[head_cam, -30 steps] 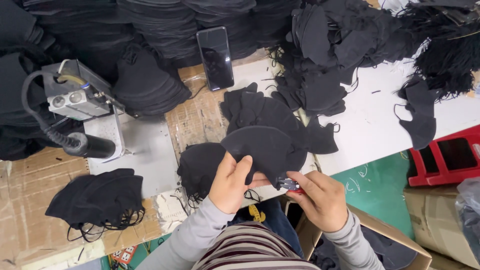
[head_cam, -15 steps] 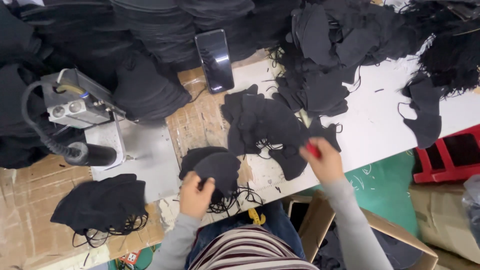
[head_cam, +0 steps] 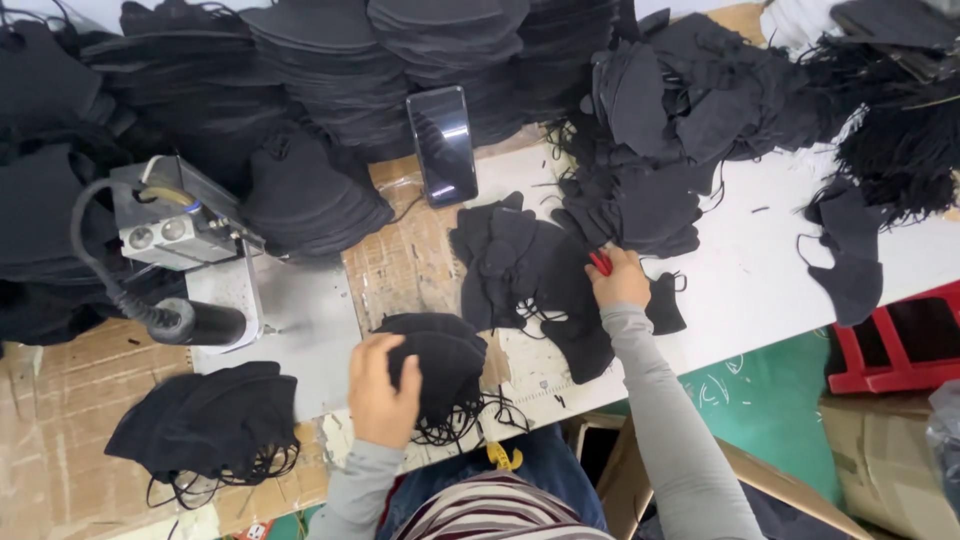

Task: Trimming excess threads and inspecting black fabric face masks at a production workbench.

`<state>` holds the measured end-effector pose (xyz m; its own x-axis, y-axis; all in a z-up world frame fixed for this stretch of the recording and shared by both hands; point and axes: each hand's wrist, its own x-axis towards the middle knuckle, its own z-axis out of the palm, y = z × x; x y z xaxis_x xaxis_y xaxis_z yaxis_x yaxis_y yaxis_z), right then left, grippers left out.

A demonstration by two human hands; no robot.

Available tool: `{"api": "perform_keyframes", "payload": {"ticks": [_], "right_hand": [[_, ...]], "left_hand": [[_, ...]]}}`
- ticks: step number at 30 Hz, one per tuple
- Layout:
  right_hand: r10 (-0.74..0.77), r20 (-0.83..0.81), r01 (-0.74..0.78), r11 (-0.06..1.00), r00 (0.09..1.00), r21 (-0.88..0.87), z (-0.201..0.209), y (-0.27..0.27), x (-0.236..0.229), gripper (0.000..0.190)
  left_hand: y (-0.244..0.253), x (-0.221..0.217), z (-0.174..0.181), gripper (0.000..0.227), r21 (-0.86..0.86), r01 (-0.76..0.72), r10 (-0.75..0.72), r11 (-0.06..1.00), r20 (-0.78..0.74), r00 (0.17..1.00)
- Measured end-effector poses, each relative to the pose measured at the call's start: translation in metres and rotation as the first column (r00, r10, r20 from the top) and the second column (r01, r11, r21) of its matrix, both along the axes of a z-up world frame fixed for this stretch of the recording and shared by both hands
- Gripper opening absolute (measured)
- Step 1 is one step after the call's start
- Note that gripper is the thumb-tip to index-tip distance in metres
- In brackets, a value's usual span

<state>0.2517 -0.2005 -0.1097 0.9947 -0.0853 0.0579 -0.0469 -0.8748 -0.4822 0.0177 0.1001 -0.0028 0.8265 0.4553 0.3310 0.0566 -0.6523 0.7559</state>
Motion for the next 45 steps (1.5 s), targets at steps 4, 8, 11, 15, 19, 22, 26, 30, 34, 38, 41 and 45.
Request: {"api": "perform_keyframes", "payload": {"ticks": [4,8,11,15,19,22,26,30,34,38,41,45], "right_hand": [[0.038,0.045,-0.035,0.997,0.998,-0.065,-0.035,-0.011,0.016,0.039],[0.020,-0.002,-0.020,1.000,1.000,0.021,0.004,0.013,0.010,0.049],[0.022,-0.115,-0.028,0.999,0.993,-0.043,0.013,0.027,0.021,0.055],[0.101,-0.207,-0.128,0.984,0.973,-0.123,-0.035,0.013,0.042,0.043],[0.065,-0.125,-0.070,0.997,0.990,-0.033,-0.019,0.022,0.037,0.049],[0.083,-0.091,-0.089,0.994,0.992,-0.060,0.001,0.039,0.036,0.056],[0.082,-0.214,-0.101,0.992,0.973,-0.080,0.002,0.037,0.038,0.053],[0.028,-0.279,-0.044,0.998,0.960,-0.050,0.020,0.034,0.031,0.046],[0.036,-0.186,-0.031,0.999,0.982,0.033,0.063,0.041,-0.004,0.049],[0.221,0.109,-0.246,0.868,0.969,0.431,0.103,0.044,-0.049,0.050],[0.263,-0.020,-0.162,0.650,0.965,0.742,0.151,0.041,-0.074,0.038],[0.227,-0.106,0.039,0.280,0.968,0.959,0.174,0.004,-0.082,0.014]], "left_hand": [[-0.019,0.017,0.007,0.023,0.005,0.118,-0.118,0.993,0.010,0.993],[-0.031,0.021,0.008,0.019,-0.052,0.240,-0.242,0.969,-0.040,0.969],[-0.031,0.024,0.010,0.018,-0.042,0.263,-0.265,0.964,-0.037,0.964],[-0.029,0.022,0.014,0.017,-0.051,0.269,-0.271,0.962,-0.034,0.962],[-0.032,0.025,0.015,0.015,-0.054,0.274,-0.276,0.960,-0.037,0.960],[-0.038,0.031,0.016,0.015,-0.086,0.332,-0.334,0.939,-0.010,0.942],[-0.046,0.034,0.018,0.014,-0.101,0.364,-0.370,0.926,-0.042,0.928],[-0.051,0.038,0.005,0.016,-0.101,0.378,-0.387,0.920,-0.089,0.918],[-0.069,0.062,0.013,0.040,0.043,0.410,-0.407,0.911,-0.063,0.911],[-0.091,0.090,0.019,0.061,0.218,0.385,-0.407,0.897,0.071,0.910],[-0.085,0.098,-0.002,0.035,-0.232,0.344,-0.356,0.910,-0.010,0.934],[-0.059,0.110,-0.019,0.030,-0.998,0.022,-0.406,0.063,-0.005,0.914]]}}
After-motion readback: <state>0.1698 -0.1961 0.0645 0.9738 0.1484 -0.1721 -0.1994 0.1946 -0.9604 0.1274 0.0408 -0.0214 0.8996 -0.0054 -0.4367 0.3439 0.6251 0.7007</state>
